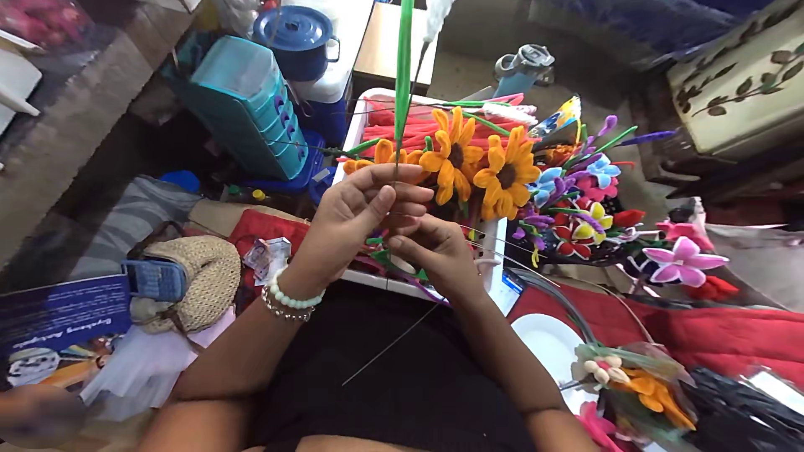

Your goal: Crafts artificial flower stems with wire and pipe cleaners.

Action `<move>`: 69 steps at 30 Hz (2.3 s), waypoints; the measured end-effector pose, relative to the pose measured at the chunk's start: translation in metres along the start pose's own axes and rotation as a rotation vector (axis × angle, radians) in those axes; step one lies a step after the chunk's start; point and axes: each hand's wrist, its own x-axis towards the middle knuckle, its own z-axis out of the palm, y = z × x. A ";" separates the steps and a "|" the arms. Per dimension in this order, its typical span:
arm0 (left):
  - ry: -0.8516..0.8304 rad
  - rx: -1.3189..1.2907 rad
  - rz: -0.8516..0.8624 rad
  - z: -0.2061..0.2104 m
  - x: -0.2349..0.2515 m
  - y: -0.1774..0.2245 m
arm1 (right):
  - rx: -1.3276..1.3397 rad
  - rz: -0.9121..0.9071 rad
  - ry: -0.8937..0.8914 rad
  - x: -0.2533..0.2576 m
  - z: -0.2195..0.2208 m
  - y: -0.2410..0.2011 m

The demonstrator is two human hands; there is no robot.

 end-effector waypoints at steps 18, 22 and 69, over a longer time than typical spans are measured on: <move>0.079 -0.230 -0.016 0.003 -0.007 -0.006 | 0.152 0.101 -0.081 -0.001 0.004 0.000; 0.139 0.186 0.154 0.003 -0.011 -0.007 | -0.066 -0.007 0.048 -0.002 0.009 -0.003; 0.038 -0.097 0.084 -0.001 -0.010 -0.016 | -0.035 -0.076 -0.069 -0.005 0.002 0.010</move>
